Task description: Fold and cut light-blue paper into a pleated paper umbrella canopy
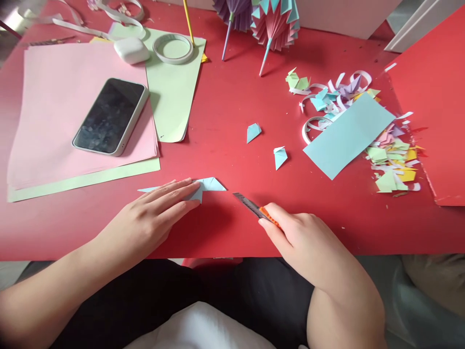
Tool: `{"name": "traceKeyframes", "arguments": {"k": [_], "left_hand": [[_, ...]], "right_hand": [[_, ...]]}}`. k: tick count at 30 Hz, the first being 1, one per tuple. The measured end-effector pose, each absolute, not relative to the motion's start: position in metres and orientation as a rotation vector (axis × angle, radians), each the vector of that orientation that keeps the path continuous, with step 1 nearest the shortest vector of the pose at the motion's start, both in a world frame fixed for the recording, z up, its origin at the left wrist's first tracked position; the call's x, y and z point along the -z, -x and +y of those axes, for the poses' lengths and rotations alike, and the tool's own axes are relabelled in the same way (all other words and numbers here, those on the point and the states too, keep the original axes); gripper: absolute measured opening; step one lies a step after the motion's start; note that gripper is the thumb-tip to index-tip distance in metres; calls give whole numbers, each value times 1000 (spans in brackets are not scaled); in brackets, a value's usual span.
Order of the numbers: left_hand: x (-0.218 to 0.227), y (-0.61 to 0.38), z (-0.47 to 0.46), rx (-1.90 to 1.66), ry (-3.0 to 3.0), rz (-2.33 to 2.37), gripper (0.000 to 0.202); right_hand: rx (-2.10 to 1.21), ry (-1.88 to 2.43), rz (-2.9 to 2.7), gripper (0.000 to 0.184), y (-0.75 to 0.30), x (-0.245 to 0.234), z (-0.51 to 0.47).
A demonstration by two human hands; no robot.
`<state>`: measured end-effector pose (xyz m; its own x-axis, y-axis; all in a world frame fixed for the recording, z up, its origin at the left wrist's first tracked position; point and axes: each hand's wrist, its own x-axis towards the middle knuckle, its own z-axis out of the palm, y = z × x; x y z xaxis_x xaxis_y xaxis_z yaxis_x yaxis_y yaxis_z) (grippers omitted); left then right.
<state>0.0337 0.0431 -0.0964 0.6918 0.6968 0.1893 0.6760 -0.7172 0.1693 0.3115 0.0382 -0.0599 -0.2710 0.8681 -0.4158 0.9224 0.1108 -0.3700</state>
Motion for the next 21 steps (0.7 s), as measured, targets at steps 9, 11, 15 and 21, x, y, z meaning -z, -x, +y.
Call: {"name": "traceKeyframes", "arguments": {"k": [9,11,15,21], "left_hand": [[91,-27,46,-230,-2821,1070,42],[90,-25,47,-215,-2815,1066,45],[88,-25,48,-231,-2780,1050,45],[86,-34,47,-363,-2792,1076,30]], "right_hand": [[1063,-1829,2285,28,-302,65,41],[1069,-1840,2287,27,-302,66,42],[1093,-1841,2283,27,-304,66,42],[1194,-1884,2237,28,-305,68,43]]}}
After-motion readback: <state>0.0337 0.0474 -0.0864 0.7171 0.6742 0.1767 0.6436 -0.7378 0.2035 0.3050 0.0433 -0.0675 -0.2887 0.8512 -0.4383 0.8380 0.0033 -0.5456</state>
